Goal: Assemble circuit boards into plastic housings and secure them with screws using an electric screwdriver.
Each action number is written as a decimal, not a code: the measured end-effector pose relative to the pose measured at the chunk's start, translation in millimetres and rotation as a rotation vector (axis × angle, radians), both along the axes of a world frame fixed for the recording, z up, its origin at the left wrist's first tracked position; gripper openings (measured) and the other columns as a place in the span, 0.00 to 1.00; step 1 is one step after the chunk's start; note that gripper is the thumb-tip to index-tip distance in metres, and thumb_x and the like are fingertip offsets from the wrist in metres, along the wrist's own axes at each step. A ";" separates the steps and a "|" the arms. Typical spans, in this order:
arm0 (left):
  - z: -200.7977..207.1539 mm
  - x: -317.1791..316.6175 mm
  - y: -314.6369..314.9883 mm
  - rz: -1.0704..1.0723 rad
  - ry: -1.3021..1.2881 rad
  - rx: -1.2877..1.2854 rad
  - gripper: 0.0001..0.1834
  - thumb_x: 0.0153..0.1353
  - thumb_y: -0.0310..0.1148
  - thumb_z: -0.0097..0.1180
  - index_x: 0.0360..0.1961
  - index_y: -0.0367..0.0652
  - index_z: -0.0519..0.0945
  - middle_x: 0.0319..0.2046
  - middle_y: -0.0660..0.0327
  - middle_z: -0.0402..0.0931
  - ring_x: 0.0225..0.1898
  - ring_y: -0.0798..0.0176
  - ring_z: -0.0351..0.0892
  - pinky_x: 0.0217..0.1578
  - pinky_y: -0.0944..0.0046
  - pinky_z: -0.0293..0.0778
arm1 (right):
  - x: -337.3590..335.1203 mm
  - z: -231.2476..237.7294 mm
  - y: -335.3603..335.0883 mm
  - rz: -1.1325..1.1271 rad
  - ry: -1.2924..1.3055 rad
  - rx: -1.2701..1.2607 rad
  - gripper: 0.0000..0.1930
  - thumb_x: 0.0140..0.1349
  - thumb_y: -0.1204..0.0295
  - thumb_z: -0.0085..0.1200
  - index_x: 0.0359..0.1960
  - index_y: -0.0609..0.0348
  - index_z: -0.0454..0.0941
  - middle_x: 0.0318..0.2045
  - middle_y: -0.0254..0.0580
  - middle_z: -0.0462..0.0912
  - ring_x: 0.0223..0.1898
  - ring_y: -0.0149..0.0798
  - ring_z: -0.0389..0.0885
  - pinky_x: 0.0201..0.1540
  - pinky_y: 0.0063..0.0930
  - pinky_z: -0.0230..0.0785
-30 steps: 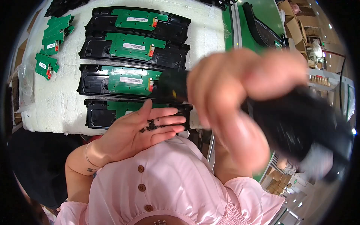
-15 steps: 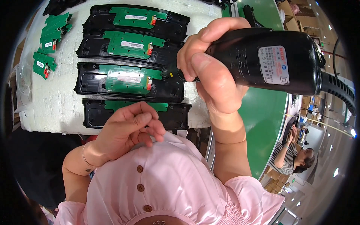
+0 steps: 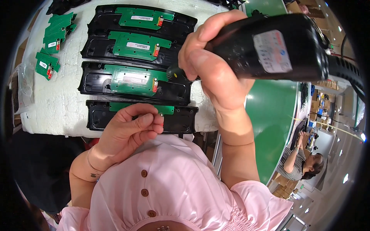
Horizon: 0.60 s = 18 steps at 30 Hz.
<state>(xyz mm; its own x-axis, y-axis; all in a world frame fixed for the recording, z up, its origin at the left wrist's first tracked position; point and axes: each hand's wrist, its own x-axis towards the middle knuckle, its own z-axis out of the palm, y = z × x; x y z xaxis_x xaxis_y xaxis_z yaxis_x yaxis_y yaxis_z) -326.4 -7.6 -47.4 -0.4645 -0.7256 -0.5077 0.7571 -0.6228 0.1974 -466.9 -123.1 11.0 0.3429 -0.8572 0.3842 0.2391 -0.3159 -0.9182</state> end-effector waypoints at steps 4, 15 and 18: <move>-10.9 3.5 1.3 0.011 0.084 -0.043 0.09 0.61 0.27 0.49 0.42 0.38 0.73 0.34 0.58 0.76 0.33 0.67 0.79 0.33 0.74 0.77 | -20.4 27.9 0.9 0.388 -0.183 -0.125 0.13 0.44 0.80 0.46 0.35 0.59 0.65 0.14 0.27 0.71 0.16 0.24 0.70 0.22 0.18 0.62; -16.0 -0.2 2.4 0.088 0.235 -0.071 0.09 0.60 0.30 0.51 0.40 0.39 0.76 0.32 0.62 0.76 0.33 0.70 0.76 0.36 0.74 0.74 | -30.3 66.3 38.0 0.359 -0.251 0.055 0.15 0.35 0.81 0.62 0.23 0.56 0.68 0.12 0.33 0.76 0.13 0.25 0.74 0.19 0.13 0.72; -22.8 0.1 4.7 0.081 0.384 -0.147 0.14 0.61 0.34 0.50 0.44 0.36 0.73 0.36 0.60 0.75 0.37 0.69 0.76 0.39 0.72 0.73 | -25.0 52.0 44.7 0.326 -0.306 0.024 0.15 0.36 0.81 0.62 0.24 0.55 0.68 0.12 0.32 0.76 0.13 0.24 0.74 0.19 0.12 0.72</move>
